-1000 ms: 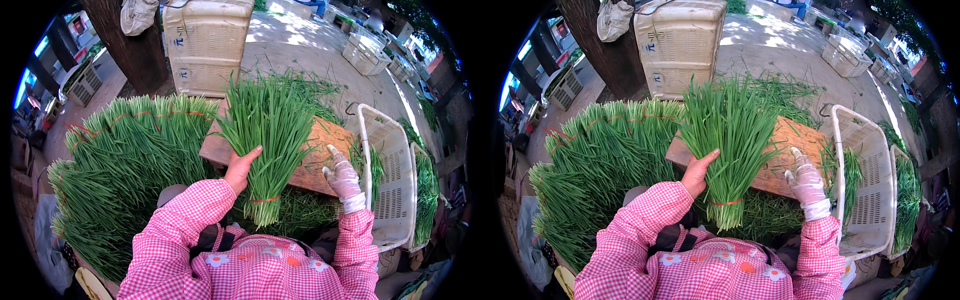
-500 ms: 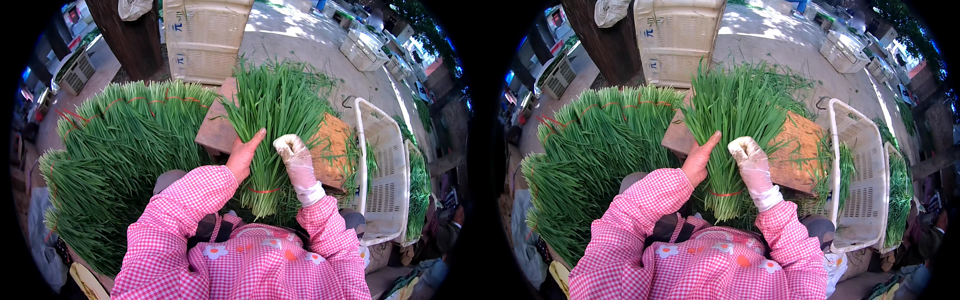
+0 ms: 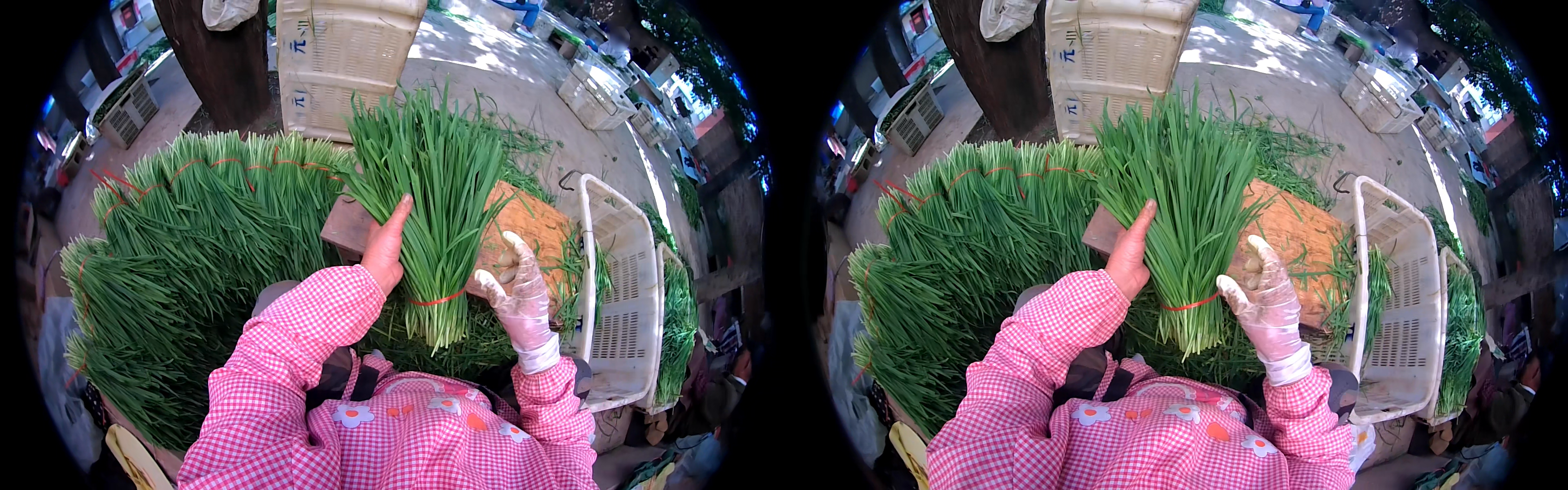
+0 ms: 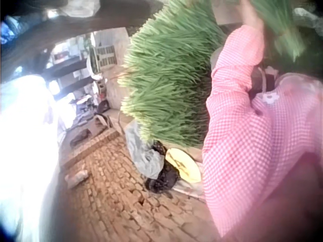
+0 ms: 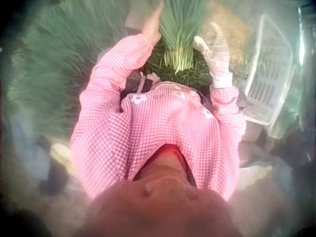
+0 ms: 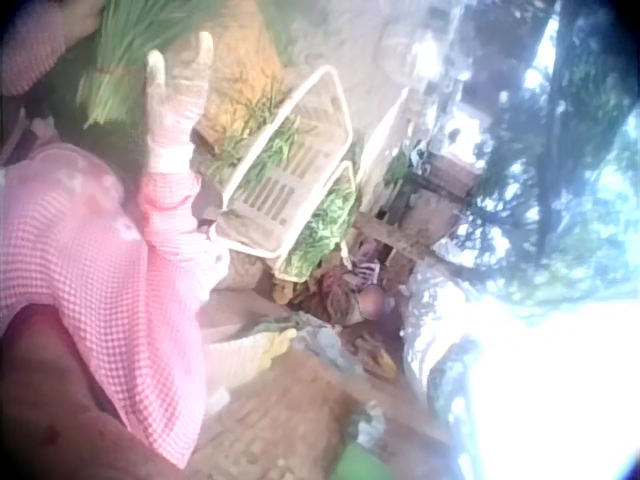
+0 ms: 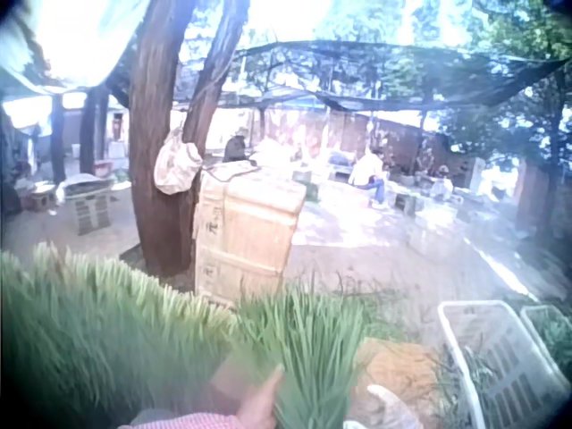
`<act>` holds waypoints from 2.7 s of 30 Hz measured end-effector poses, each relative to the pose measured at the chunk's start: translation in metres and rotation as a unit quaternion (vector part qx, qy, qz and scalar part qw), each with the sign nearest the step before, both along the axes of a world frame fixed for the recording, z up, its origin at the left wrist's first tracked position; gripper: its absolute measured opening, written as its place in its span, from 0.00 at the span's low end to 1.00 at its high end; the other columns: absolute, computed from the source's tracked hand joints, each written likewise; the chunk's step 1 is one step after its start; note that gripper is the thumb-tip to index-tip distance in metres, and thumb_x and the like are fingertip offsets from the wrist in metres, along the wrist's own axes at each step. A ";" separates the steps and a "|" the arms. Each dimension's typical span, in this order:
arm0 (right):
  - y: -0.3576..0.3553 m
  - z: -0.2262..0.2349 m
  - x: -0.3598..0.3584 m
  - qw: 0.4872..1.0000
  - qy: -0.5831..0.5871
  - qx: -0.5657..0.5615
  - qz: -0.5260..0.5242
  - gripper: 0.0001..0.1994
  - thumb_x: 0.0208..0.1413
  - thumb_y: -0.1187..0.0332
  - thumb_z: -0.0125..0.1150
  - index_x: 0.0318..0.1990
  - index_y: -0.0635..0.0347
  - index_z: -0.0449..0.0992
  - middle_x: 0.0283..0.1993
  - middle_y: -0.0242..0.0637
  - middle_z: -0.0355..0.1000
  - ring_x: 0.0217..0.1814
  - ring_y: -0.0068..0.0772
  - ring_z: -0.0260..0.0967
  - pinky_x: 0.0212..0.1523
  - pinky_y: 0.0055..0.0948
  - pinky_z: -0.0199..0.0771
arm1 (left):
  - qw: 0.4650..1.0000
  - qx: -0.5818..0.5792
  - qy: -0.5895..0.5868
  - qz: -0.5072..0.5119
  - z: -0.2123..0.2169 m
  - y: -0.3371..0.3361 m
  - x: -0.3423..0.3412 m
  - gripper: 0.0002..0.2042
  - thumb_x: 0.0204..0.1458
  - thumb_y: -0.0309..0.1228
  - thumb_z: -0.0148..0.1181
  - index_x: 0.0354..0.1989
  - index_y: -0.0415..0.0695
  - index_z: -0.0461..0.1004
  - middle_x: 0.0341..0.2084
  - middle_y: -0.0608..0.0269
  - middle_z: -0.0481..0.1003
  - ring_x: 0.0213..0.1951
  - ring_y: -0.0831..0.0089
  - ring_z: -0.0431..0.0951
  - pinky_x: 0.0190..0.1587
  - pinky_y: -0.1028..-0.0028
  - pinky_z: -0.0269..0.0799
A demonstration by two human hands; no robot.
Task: The person bundles bunches of green vegetables by hand using red elastic bands on a wooden board.
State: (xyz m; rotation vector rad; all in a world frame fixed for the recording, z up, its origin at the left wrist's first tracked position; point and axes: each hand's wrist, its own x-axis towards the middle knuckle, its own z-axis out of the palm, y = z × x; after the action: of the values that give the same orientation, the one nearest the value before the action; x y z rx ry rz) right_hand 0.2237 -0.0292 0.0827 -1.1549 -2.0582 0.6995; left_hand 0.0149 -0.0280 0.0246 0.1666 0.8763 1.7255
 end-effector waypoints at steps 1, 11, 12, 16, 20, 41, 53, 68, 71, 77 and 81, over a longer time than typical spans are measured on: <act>-0.003 -0.006 -0.013 0.991 0.076 -0.107 -0.014 0.30 0.46 0.68 0.68 0.57 0.61 0.62 0.36 0.32 0.65 0.28 0.23 0.61 0.35 0.24 0.68 | 1.000 0.000 0.005 -0.002 -0.001 0.001 0.003 0.28 0.51 0.39 0.62 0.58 0.43 0.60 0.53 0.62 0.67 0.52 0.69 0.68 0.53 0.66 0.65; 0.060 0.015 0.008 0.967 0.240 -0.027 -0.079 0.41 0.49 0.61 0.66 0.65 0.63 0.45 0.56 0.48 0.61 0.57 0.34 0.61 0.56 0.35 0.62 | 0.991 0.043 0.094 -0.089 -0.004 -0.009 0.005 0.22 0.51 0.34 0.61 0.54 0.42 0.64 0.47 0.65 0.71 0.47 0.73 0.71 0.51 0.70 0.66; 0.061 0.014 0.009 0.991 0.117 0.041 -0.051 0.51 0.46 0.59 0.69 0.67 0.62 0.34 0.65 0.53 0.50 0.65 0.40 0.51 0.64 0.39 0.52 | 0.986 0.051 0.110 -0.112 -0.002 -0.011 0.006 0.21 0.51 0.33 0.61 0.53 0.42 0.65 0.46 0.65 0.71 0.47 0.74 0.71 0.51 0.70 0.66; 0.047 -0.018 -0.003 0.946 0.275 -0.150 -0.089 0.24 0.47 0.74 0.66 0.52 0.65 0.66 0.44 0.36 0.72 0.41 0.28 0.70 0.44 0.28 0.72 | 0.967 0.098 0.187 -0.145 -0.015 -0.012 0.014 0.20 0.53 0.31 0.58 0.54 0.44 0.65 0.46 0.65 0.72 0.45 0.73 0.72 0.49 0.69 0.69; 0.044 -0.015 0.015 0.851 0.450 -0.227 -0.144 0.19 0.45 0.72 0.68 0.46 0.66 0.72 0.41 0.33 0.73 0.37 0.28 0.70 0.40 0.26 0.72 | 0.985 0.058 0.120 -0.109 -0.010 -0.009 0.009 0.20 0.54 0.33 0.56 0.55 0.45 0.63 0.47 0.64 0.71 0.46 0.70 0.73 0.49 0.66 0.70; 0.022 0.028 -0.046 0.986 0.038 0.162 -0.025 0.15 0.44 0.67 0.68 0.40 0.62 0.73 0.29 0.39 0.72 0.29 0.38 0.71 0.31 0.29 0.71 | 0.984 0.042 0.146 -0.093 -0.010 -0.012 0.027 0.19 0.51 0.30 0.61 0.50 0.40 0.66 0.44 0.64 0.73 0.43 0.75 0.72 0.46 0.71 0.69; -0.015 0.047 0.008 0.694 0.416 -0.485 0.332 0.09 0.48 0.67 0.61 0.27 0.61 0.69 0.17 0.25 0.59 0.15 0.17 0.49 0.19 0.19 0.49 | 0.991 0.041 0.082 -0.097 -0.003 -0.013 0.018 0.21 0.52 0.33 0.60 0.53 0.41 0.64 0.46 0.63 0.71 0.45 0.73 0.71 0.47 0.71 0.68; 0.010 0.041 0.051 0.927 -0.261 -0.254 0.087 0.31 0.56 0.53 0.56 0.59 0.67 0.60 0.53 0.57 0.67 0.56 0.51 0.65 0.54 0.36 0.63 | 0.993 0.034 -0.059 -0.092 -0.002 -0.003 -0.003 0.23 0.55 0.43 0.53 0.56 0.45 0.63 0.49 0.61 0.71 0.49 0.65 0.72 0.52 0.61 0.70; 0.013 0.032 0.048 0.961 -0.208 -0.178 0.050 0.35 0.53 0.49 0.58 0.60 0.66 0.59 0.54 0.56 0.66 0.57 0.48 0.64 0.54 0.35 0.64 | 0.991 0.046 -0.065 -0.111 0.003 -0.002 -0.003 0.23 0.55 0.44 0.54 0.56 0.45 0.63 0.49 0.61 0.71 0.49 0.64 0.73 0.52 0.61 0.70; 0.018 -0.018 0.009 0.849 0.330 -0.412 0.007 0.23 0.53 0.64 0.62 0.54 0.63 0.66 0.48 0.31 0.71 0.47 0.26 0.70 0.48 0.28 0.71 | 0.986 0.063 -0.037 -0.151 -0.003 -0.010 0.001 0.23 0.55 0.40 0.54 0.56 0.42 0.63 0.49 0.60 0.71 0.48 0.65 0.73 0.52 0.63 0.70; 0.024 -0.035 0.012 0.733 0.519 -0.440 -0.007 0.17 0.55 0.68 0.57 0.51 0.63 0.69 0.45 0.34 0.73 0.44 0.30 0.72 0.46 0.31 0.74 | 0.987 0.071 -0.061 -0.130 -0.007 -0.007 -0.001 0.23 0.55 0.40 0.55 0.56 0.42 0.62 0.49 0.60 0.71 0.48 0.64 0.73 0.51 0.62 0.70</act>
State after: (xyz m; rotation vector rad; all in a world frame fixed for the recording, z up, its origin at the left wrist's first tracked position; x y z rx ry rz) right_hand 0.2356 -0.0054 0.0473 -0.8303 -0.6994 1.8949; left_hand 0.0135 -0.0355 0.0181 0.2563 0.6136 1.5363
